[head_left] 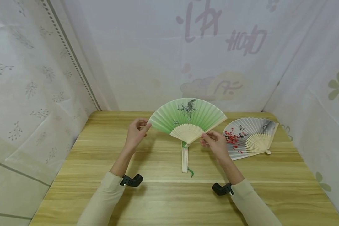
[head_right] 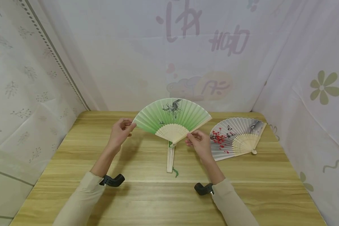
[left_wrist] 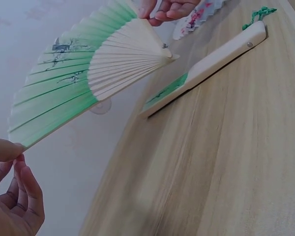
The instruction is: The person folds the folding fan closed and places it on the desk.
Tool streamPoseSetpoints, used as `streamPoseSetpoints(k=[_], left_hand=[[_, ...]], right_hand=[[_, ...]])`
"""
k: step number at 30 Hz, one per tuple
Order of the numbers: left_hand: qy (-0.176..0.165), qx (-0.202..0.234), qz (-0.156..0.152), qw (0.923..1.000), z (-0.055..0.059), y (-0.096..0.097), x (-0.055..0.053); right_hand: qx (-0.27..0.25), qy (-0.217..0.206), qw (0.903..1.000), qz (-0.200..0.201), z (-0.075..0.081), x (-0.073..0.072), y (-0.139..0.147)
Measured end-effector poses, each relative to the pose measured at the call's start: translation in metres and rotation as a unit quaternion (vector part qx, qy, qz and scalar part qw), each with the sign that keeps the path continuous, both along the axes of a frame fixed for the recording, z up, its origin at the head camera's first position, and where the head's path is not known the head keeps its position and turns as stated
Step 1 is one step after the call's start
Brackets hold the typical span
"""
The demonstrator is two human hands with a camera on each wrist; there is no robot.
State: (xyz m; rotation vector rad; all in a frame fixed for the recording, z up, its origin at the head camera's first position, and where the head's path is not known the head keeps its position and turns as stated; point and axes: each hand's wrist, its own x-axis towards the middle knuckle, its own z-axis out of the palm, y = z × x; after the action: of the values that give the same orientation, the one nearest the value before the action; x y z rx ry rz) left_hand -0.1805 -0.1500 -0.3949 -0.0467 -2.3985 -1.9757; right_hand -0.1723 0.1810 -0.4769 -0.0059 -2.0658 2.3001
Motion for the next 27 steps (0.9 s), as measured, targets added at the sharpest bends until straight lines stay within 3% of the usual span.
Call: streamPoseSetpoints(k=[10,17,27], left_hand=[[0.002,0.005,-0.007,1.0000,0.004,0.002,-0.004],[0.030,0.011,-0.001,0.9995,-0.028,-0.001,-0.024],[0.029,0.020,0.007,0.9994,-0.024,0.004,-0.027]], right_hand=[[0.009,0.003,1.0000,0.000,0.000,0.000,-0.001],[0.008,0.005,1.0000,-0.001,0.001,-0.001,-0.004],[-0.003,0.007,0.9999,-0.009,0.002,-0.002,-0.009]])
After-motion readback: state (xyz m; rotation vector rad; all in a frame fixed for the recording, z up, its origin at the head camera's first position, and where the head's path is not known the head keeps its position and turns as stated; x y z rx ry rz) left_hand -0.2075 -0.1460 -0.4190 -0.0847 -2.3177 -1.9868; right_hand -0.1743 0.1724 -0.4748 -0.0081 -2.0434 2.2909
